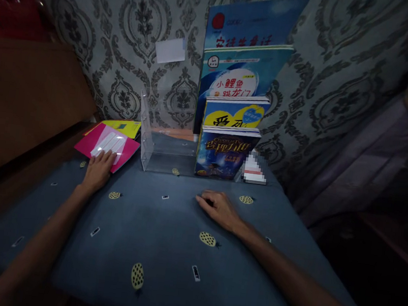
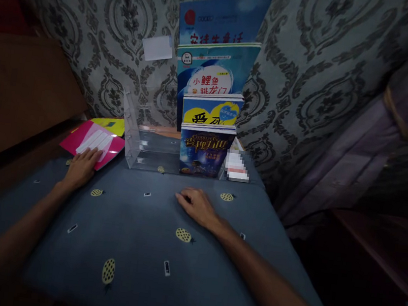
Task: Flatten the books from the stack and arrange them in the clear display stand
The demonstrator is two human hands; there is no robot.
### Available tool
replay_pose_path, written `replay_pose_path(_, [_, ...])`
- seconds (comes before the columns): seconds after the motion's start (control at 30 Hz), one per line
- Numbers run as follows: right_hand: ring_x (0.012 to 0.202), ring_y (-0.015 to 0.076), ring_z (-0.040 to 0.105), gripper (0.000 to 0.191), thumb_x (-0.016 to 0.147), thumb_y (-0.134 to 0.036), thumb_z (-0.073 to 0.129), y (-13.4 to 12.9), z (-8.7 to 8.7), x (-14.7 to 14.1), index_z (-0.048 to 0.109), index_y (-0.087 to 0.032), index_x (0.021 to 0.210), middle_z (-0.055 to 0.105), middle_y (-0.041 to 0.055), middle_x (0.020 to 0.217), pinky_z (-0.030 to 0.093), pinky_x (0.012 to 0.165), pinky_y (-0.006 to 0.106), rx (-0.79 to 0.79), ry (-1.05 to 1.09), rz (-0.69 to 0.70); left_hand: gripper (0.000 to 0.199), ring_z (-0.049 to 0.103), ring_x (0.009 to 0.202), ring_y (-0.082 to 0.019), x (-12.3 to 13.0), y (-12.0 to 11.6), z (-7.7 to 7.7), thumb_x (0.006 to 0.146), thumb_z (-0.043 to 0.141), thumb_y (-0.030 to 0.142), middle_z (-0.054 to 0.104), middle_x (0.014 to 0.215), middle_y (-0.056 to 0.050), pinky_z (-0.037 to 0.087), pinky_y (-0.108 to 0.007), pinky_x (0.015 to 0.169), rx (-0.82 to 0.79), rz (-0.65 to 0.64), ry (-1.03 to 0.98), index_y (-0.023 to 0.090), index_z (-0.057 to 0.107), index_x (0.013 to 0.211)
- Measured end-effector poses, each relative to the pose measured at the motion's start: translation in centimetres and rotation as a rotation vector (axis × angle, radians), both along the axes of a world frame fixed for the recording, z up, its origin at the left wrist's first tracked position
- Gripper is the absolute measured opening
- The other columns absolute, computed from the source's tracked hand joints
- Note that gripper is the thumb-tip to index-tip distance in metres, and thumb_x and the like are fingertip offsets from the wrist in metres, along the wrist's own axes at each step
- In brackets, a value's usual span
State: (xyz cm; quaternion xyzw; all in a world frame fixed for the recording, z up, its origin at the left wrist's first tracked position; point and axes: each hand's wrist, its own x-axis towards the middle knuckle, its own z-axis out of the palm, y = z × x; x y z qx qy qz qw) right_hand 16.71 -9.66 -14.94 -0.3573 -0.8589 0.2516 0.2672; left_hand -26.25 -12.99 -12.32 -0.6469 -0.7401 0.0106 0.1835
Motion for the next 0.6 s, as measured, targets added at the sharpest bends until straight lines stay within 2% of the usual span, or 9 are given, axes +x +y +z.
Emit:
replay_pose_path(0.17, [0.056,0.0127,0.043,0.043,0.096,-0.042,0.041,0.0,0.0,0.0,0.034,-0.022,0.058,0.045,-0.0012,0.061,0.028,0.058,0.03,-0.005,-0.016,0.005,0.068,0.033,0.149,-0.033,0.7,-2.0,-0.7,0.086,0.036,0.007,0.038,0.161,-0.011,0.032,-0.054,0.116,-0.04,0.023,0.022,0.018,0.041,0.153])
replay_pose_path(0.33, [0.056,0.0129,0.043,0.043,0.096,-0.042,0.04,-0.1,0.1,0.0,0.033,-0.023,0.058,0.044,-0.0014,0.06,0.029,0.058,0.03,-0.005,-0.009,0.008,0.071,0.034,0.149,-0.032,1.4,-3.9,-0.7,0.083,0.039,0.008,0.04,0.16,-0.009,0.032,-0.053,0.116,-0.073,0.032,-0.002,0.023,0.041,0.153])
replay_pose_path(0.6, [0.057,0.0132,0.046,0.043,0.096,-0.042,0.041,0.0,0.0,0.0,0.038,-0.022,0.059,0.045,-0.0012,0.061,0.031,0.059,0.029,0.01,0.005,0.024,0.076,0.035,0.148,-0.031,2.3,-7.7,-0.8,0.079,0.039,0.002,0.041,0.16,-0.009,0.035,-0.052,0.117,-0.144,0.013,-0.049,0.021,0.042,0.153])
